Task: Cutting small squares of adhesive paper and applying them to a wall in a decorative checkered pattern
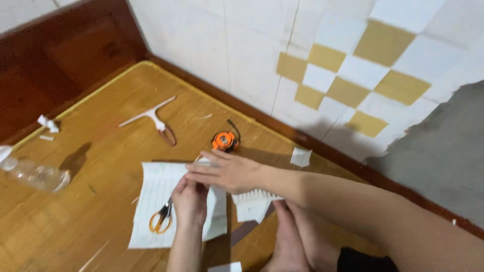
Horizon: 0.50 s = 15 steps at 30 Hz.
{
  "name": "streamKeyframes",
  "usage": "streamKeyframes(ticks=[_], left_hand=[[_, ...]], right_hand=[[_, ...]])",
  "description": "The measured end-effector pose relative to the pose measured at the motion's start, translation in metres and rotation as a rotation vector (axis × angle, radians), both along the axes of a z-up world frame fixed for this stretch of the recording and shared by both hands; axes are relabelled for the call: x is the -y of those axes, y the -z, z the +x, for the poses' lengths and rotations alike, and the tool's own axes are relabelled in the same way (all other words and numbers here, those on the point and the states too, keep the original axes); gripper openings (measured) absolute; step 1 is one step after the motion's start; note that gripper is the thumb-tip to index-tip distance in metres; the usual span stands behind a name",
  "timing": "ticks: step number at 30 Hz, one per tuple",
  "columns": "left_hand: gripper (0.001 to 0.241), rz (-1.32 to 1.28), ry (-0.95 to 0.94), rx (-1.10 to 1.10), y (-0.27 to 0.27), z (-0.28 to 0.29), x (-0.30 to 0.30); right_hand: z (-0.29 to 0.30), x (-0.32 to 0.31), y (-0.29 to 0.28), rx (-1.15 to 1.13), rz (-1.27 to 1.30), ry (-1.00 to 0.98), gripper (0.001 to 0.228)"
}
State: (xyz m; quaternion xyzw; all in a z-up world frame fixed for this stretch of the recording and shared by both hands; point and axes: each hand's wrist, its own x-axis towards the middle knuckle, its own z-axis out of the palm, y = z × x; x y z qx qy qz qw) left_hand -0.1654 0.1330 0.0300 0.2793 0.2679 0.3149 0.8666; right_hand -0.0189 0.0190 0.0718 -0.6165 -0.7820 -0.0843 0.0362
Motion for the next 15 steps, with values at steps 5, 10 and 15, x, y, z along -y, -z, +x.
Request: streamKeyframes(ticks=[5,10,15], left_hand=[[0.021,0.559,0.372,-0.447,-0.010,-0.029,0.005],[0.036,1.313,0.792,-0.319,-0.011,-0.110,0.046],[0.021,1.602,1.101,-0.196,0.037,-0.119,0.091]], right_hand=[[0.017,0.022,0.074,-0.220,-0.006,0.200,0.095],[0.011,0.056,0.065,-0.218,-0.631,0.275,0.126],[0.014,0.059,0.078,-0.231,-0.712,0.389,0.097]])
